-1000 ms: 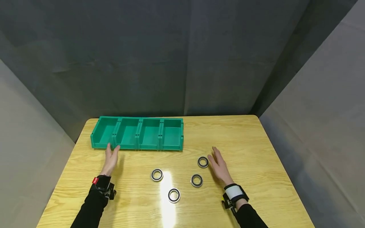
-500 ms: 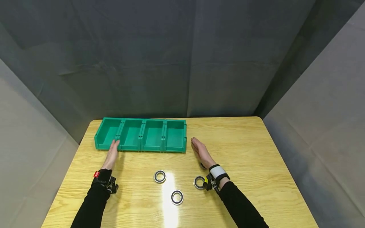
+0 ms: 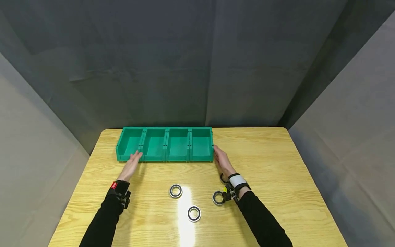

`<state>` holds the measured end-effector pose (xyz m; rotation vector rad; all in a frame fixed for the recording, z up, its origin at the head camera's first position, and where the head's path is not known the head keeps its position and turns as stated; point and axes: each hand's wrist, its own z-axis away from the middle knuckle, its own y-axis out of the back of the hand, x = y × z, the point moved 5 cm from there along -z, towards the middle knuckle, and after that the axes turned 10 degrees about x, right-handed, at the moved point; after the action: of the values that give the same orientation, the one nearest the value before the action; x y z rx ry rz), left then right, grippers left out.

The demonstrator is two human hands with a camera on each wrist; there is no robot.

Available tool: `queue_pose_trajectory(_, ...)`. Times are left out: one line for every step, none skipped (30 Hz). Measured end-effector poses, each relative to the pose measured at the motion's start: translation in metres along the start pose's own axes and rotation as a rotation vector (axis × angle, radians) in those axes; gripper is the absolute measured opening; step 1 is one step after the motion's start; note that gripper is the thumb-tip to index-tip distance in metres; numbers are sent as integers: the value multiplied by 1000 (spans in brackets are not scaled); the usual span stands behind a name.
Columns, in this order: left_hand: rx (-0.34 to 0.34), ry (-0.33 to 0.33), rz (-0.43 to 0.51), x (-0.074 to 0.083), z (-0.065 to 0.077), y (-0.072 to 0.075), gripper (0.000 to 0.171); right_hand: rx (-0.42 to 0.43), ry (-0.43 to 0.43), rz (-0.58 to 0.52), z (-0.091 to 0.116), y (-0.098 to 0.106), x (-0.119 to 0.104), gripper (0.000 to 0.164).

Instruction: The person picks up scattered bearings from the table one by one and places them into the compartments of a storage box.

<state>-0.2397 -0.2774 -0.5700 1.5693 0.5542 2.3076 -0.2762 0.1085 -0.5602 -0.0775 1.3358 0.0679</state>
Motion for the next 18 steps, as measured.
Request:
queue_pose_trajectory(-9, -12, -18, -1, -1, 2, 78, 8, 5, 13, 1, -1, -1, 64)
queue_pose_trajectory(-15, -32, -44, -2, -1, 4, 78, 19, 6, 23, 2, -2, -1, 64)
queue_pose_trajectory(-20, -49, -62, -3, -2, 6, 78, 30, 7, 33, 2, -3, -2, 64)
queue_pose_trajectory(-26, -64, -86, -1, -3, 2, 77, 41, 10, 41, 2, 2, -2, 64)
queue_pose_trajectory(-33, -77, -104, 2, -3, -1, 75, 55, 15, 44, 1, 7, -2, 63)
queue_pose_trajectory(-40, -89, -119, 4, -3, -4, 73, 70, 15, 43, 1, 12, -2, 63)
queue_pose_trajectory(-47, -101, -136, 7, -3, -8, 71, 83, 18, 36, 0, 17, -2, 63)
queue_pose_trajectory(-54, -113, -150, 10, -4, -11, 69, 94, 20, 29, 0, 21, -3, 62)
queue_pose_trajectory(-61, -118, -164, 12, -4, -15, 68, 104, 21, 22, 0, 25, -3, 62)
queue_pose_trajectory(-67, -129, -185, 14, -4, -18, 67, 112, 24, 9, 0, 29, -3, 61)
queue_pose_trajectory(-70, -137, -203, 16, -3, -21, 66, 122, 23, 3, 1, 33, -3, 61)
queue_pose_trajectory(-71, -151, -232, 19, -3, -24, 66, 132, 22, 6, 2, 37, -3, 60)
queue_pose_trajectory(-69, -168, -267, 21, -2, -28, 66, 141, 18, 6, 4, 40, -3, 60)
queue_pose_trajectory(-67, -186, -297, 23, -2, -31, 66, 157, 14, 12, 6, 44, -3, 60)
queue_pose_trajectory(-64, -205, -334, 25, -1, -33, 66, 176, 11, 17, 8, 48, -4, 60)
queue_pose_trajectory(-61, -227, -362, 27, 0, -36, 66, 195, 8, 23, 9, 52, -4, 59)
queue_pose_trajectory(-61, -244, -381, 30, 1, -39, 65, 217, 8, 31, 11, 56, -5, 59)
queue_pose_trajectory(-59, -263, -400, 32, 2, -41, 65, 236, 6, 29, 13, 60, -5, 59)
